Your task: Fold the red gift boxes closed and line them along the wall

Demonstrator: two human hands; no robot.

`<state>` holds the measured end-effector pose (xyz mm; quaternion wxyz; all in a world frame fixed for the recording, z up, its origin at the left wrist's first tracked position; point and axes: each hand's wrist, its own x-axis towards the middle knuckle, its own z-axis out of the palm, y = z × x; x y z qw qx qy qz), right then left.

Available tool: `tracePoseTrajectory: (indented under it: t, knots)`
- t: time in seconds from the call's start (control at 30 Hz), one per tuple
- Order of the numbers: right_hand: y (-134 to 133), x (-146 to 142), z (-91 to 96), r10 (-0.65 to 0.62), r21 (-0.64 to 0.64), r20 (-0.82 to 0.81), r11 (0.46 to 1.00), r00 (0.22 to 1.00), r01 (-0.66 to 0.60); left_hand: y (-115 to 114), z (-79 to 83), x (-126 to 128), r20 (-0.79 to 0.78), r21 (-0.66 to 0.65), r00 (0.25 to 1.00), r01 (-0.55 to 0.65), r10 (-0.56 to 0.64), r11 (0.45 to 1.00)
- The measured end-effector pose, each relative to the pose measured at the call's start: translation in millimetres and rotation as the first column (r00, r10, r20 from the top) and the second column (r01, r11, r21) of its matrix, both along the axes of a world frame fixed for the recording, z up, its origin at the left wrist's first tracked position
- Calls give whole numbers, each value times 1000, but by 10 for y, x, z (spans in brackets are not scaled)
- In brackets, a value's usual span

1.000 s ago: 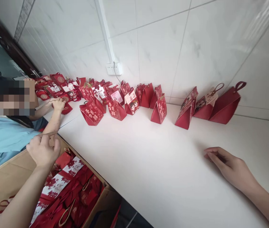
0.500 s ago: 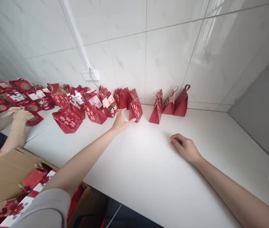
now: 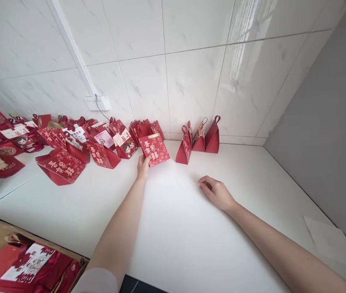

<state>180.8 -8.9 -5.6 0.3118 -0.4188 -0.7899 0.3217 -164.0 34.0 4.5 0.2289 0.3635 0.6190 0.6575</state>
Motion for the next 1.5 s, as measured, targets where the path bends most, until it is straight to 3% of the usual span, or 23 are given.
tracePoseTrajectory:
  t: [0.13,0.2,0.27,0.37,0.47,0.53,0.7,0.83,0.9,0.97,1.03,1.13,1.27,1.37,1.5]
  knots:
    - [-12,-11,24,-7,19,-73,1000,997,8,-64,148,136,66,117,987,138,-146,984]
    - [-37,-25,46,-13,35,-217,999,976,22,-144,249,339,30,218,950,299,-312,929]
    - [-64,-47,66,41,70,-383,997,923,-16,-248,322,612,-89,279,884,464,-459,840]
    - [-66,-82,74,69,70,-513,997,856,-39,-391,307,1027,-278,203,820,559,-500,804]
    - [13,-78,52,-139,-108,-519,990,843,96,-445,180,1272,-296,103,762,625,-576,774]
    - [78,-48,35,-208,-160,-503,976,839,146,-436,107,1322,-287,107,767,621,-574,777]
    - [66,-34,70,-158,-29,-435,987,886,161,-383,66,1308,-211,118,816,568,-538,815]
    - [30,-45,299,-169,148,-540,945,825,291,-327,56,1294,-163,3,700,705,-696,709]
    - [95,28,511,-102,241,-453,942,886,231,-286,44,1278,-91,-17,649,758,-756,652]
    - [199,148,759,52,302,-244,953,968,25,-249,37,1257,-11,-6,609,793,-793,609]
    - [298,268,996,152,331,-26,934,988,-135,-226,34,1239,43,9,582,813,-812,583]
    - [355,357,1242,74,356,161,926,984,-128,-229,25,1227,68,20,584,810,-809,586]
    - [267,313,1346,11,374,224,922,974,-97,-267,67,1231,52,15,578,815,-814,580]
    - [184,276,1363,13,392,238,914,971,-108,-263,269,1243,-15,23,592,806,-805,592]
    - [153,301,1391,48,323,265,937,963,-135,-222,740,1295,-268,-4,625,760,-733,650]
